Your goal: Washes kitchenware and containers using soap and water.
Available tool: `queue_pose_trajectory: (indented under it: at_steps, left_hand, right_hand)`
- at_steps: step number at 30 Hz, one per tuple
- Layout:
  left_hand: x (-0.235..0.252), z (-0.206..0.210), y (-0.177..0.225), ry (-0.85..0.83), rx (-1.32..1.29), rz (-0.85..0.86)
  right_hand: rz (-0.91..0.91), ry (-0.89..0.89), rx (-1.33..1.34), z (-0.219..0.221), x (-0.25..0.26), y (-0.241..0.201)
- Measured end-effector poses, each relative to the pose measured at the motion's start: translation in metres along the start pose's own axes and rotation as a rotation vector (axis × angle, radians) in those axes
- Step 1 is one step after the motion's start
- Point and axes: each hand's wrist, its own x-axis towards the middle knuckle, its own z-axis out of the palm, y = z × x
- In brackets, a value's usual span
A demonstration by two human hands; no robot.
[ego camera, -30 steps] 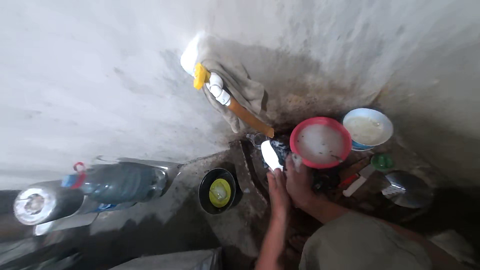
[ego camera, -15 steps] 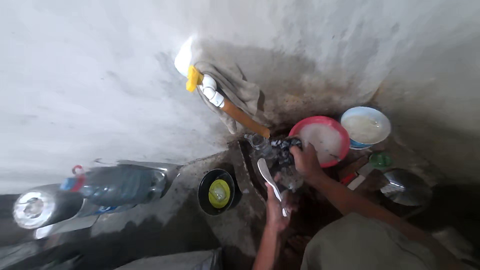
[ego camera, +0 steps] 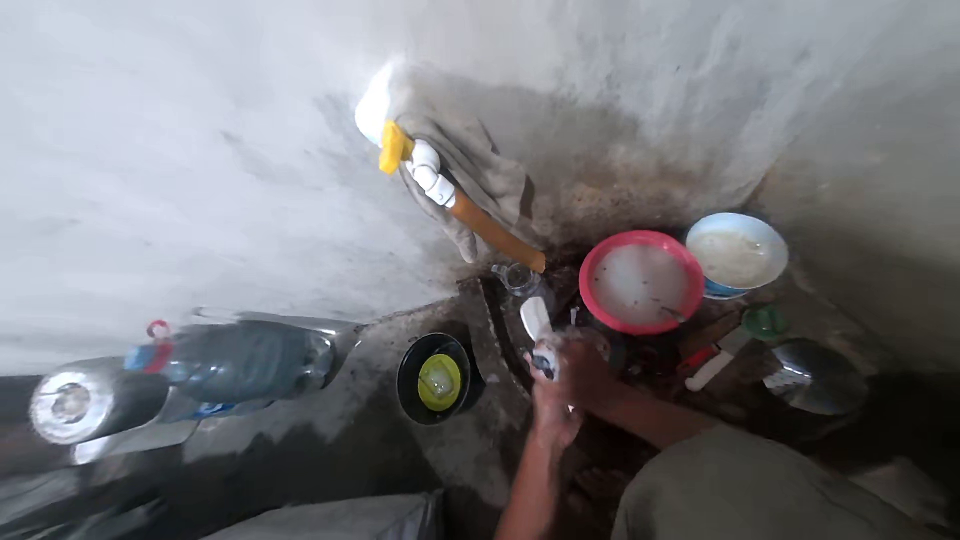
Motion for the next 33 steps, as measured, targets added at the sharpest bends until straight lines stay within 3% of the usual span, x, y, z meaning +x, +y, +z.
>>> queue_pose_trajectory:
  at_steps: [1,4,7,9,12,15,17,20,23,29,33]
  left_hand:
    - [0.004,-0.005,0.004,-0.063,-0.152,0.013]
    - [0.027,-0.033,0.014,-0.501,-0.437,0.094]
    - [0.039,-0.038,0.024,-0.613,-0.462,0.174]
    - [0.024,-0.029,0.019,-0.531,-0.529,0.133]
    - [-0.006,0.005,0.002,-0.111,-0.411,0.132]
    - [-0.011,0.016,-0.006,-0.003,-0.264,0.145]
    - [-0.002,0.007,-0.006,0.035,-0.308,0.107]
    - [0.027,-0.030,-0.002,0.081,-0.273,0.170]
    - [0.046,-0.068,0.010,0.248,-0.018,0.258]
    - [0.066,-0.159,0.063,0.576,0.325,0.327]
    - [0.076,-0.213,0.076,0.619,0.725,0.229]
  right_hand:
    - [-0.010,-0.073,0.008,-0.001,-0.009,-0.004]
    - [-0.032,-0.285,0.044,-0.005,-0.036,-0.011]
    - [-0.152,-0.215,0.019,-0.005,-0.041,-0.018]
    - [-0.143,-0.092,-0.055,-0.008,-0.028,-0.021]
    - [-0.004,-0.055,-0.102,-0.014,0.000,-0.016]
    - [0.082,-0.054,-0.023,-0.008,0.009,-0.006]
    - [0.170,-0.173,0.017,-0.004,0.004,-0.014]
    - [0.303,-0.510,0.158,0.003,-0.011,-0.019]
    - [0.408,-0.684,0.219,0.005,-0.012,-0.013]
    - [0.595,-0.292,0.257,-0.028,0.015,0.041]
    - [0.738,-0.067,0.340,-0.053,0.028,0.080]
